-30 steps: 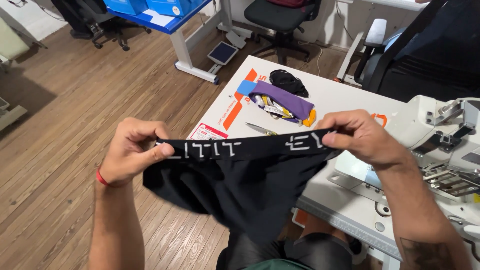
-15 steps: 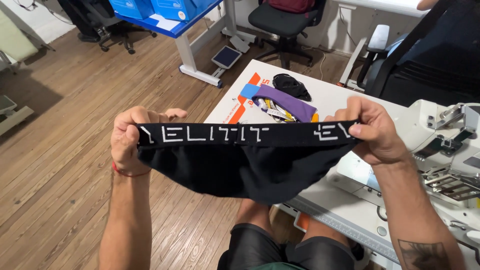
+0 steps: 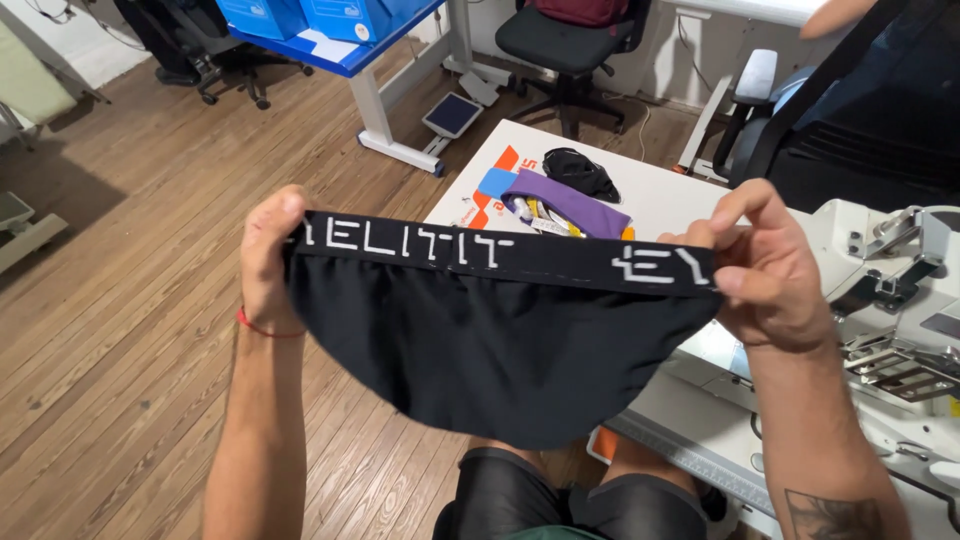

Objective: The person uses gold-handled scissors to trim excess fabric and threads from the waistband of a pair of black underwear. They repeatedly stretch and turn the garment to check the edges and the printed logo on the waistband, then place it on the table next to a sewing machine.

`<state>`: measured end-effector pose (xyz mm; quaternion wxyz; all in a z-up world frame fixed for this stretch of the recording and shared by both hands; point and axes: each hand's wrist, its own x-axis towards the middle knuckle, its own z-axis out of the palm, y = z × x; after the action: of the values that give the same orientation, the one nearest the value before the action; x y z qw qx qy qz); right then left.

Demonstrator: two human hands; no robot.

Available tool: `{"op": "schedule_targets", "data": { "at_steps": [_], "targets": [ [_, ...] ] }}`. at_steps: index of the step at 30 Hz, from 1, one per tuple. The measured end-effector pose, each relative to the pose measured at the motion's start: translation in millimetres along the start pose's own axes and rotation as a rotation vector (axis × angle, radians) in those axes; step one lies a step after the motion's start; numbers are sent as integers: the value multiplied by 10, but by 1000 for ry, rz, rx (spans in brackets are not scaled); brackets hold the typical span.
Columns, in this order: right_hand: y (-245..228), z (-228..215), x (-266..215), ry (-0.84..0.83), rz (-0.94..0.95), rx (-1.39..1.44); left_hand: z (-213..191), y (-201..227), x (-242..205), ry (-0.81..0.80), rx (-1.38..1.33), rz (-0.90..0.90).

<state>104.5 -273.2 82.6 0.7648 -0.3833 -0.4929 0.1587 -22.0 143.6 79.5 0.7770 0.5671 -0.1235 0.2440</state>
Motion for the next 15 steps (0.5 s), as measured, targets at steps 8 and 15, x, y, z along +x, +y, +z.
{"op": "schedule_targets", "data": {
  "at_steps": [8, 15],
  "targets": [
    [-92, 473, 199, -33, 135, -188, -126, -810, 28, -220, 937, 51],
    [-131, 836, 319, 7, 322, -402, 990, 15, -509, -162, 817, 446]
  ]
}}
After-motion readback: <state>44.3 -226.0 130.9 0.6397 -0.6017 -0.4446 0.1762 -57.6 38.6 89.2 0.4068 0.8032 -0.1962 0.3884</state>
